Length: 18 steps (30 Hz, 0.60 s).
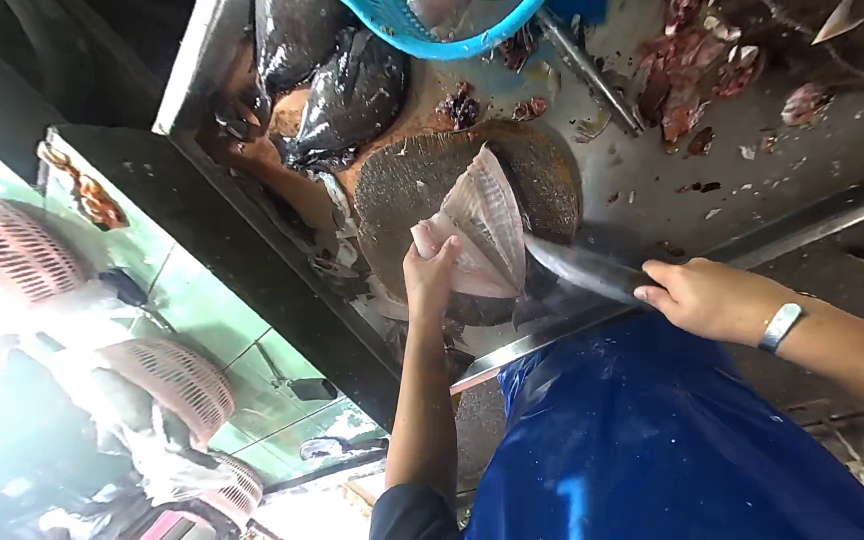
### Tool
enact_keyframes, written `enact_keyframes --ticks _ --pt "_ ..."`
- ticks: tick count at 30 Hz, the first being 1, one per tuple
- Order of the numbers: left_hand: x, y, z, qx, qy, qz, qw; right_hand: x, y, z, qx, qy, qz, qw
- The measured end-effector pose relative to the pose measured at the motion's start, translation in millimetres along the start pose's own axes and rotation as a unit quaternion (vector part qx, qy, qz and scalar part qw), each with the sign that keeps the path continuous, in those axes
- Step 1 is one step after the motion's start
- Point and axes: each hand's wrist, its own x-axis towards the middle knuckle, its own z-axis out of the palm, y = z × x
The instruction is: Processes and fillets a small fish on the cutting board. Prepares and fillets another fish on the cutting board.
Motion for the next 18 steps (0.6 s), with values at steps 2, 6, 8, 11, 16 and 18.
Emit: enact_keyframes --ticks 2,6,8,11,16,18 --pt "-1.3 6.0 1.6 0.037 0.021 0.001 0.999 10.9 -7.3 2.8 0.021 0.046 -0.001 0.999" --pt "1.7 -1.3 1.9 0.016 0.031 0.015 0.999 40.1 -40.8 7.0 0.067 0.091 -0.035 0.993" --pt "4.1 -4.3 2.3 -0.011 0.028 0.012 0.999 60.7 -61.4 -1.4 0.081 0.070 -0.046 0.993" --pt "6.3 -6.6 0.6 -0.029 0.019 0.007 0.999 97.5 -93.4 -11.1 0.076 0.071 -0.058 0.993" --pt "5.1 -11.7 1.1 -0.050 0.011 0.039 0.998 106.9 -103.3 -14.5 0.039 0.054 -0.056 0.996" --pt "5.6 -14.8 3.8 -0.050 0.018 0.056 0.997 95.4 -89.7 -10.6 0.018 0.037 -0.046 0.998"
